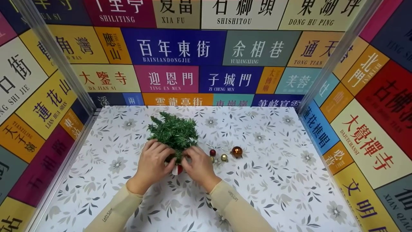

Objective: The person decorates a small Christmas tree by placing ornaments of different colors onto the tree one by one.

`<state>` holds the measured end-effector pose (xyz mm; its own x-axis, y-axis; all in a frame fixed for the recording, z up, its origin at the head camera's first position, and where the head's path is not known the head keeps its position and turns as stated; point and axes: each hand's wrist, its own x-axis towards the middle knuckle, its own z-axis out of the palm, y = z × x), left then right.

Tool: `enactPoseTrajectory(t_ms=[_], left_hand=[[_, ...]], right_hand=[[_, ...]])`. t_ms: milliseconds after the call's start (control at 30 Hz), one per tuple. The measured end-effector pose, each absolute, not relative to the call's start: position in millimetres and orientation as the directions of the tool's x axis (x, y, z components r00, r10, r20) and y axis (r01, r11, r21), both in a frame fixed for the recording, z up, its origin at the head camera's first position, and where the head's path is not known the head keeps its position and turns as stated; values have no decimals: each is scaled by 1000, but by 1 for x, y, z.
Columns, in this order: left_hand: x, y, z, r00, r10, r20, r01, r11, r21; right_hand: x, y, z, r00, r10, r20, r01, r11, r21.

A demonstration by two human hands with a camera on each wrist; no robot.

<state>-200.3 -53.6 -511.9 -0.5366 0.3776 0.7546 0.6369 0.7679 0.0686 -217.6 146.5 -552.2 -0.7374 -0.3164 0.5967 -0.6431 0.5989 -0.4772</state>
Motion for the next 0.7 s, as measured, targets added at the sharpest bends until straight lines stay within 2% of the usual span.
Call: enactPoseTrajectory(t_ms=[233,467,600,700], left_hand=[[-200,-55,-512,-521,355,776,642,762,83],[-197,-57,-514,-515,280,811,596,796,104],[-195,-57,-517,-532,206,821,553,819,153],[-195,-57,-518,-576,159,802,517,831,206]], right_hand=[[-215,154,-553,-740,-314,594,-649,566,-509],[-214,167,-555,-745,-320,585,-647,561,-517],[-214,177,-558,-756,-327,568,-632,590,-502],[-214,188,-562,-779,-333,532,-607,614,-504]])
